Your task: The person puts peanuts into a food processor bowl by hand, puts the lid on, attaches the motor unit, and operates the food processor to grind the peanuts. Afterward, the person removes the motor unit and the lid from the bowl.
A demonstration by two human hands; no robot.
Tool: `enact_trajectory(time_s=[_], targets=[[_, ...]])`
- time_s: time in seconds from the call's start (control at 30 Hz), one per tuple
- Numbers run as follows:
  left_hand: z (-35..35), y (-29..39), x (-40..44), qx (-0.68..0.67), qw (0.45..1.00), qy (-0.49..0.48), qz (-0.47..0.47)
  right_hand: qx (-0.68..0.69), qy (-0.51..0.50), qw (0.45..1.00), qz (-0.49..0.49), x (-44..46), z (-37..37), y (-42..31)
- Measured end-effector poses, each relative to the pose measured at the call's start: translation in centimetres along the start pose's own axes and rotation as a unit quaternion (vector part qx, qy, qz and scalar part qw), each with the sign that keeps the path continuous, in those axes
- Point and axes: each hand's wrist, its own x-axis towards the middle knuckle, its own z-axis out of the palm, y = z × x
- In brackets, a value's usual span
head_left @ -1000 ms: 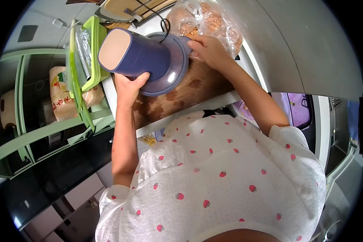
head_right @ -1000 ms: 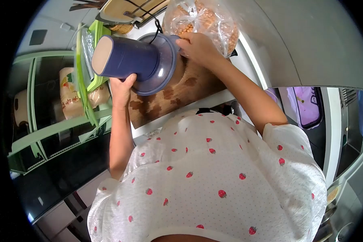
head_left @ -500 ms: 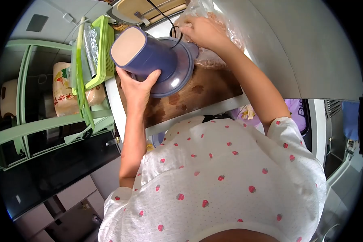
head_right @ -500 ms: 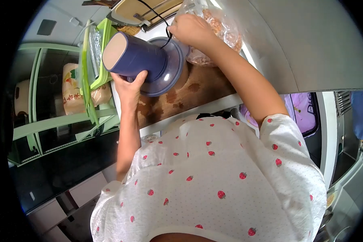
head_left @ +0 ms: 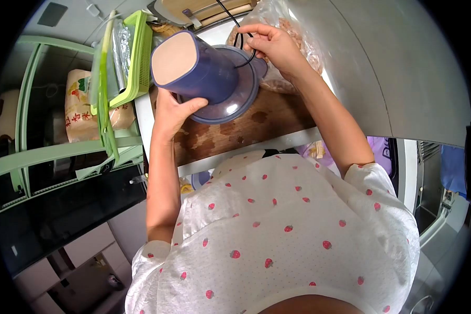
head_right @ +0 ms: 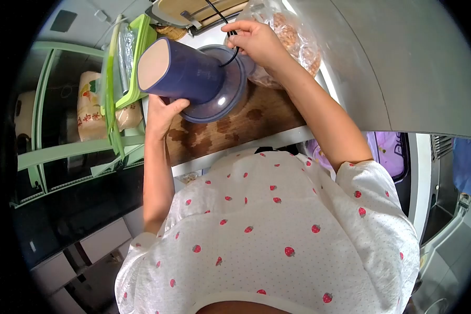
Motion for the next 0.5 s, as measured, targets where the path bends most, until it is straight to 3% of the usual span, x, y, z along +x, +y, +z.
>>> enact_trajectory(time_s=[0.2,0.43,0.5], targets=[[-0.5,0.3,1.0,0.086,0.995,-0.041,-0.005,-0.011,0.002,1.000,-0.018,-0.2,-0.5,0.9],[0.0,1.0,0.7,0.128,0.991,-0.011,0.033,-0.213,0.077,0.971,-0.071,1.1,-1.0,3.1],[-0.3,1.6,0.7,0.133,0.989,-0.048,-0.034,-0.243,0.096,0.962,-0.084,0.5,-1.3,3.9]])
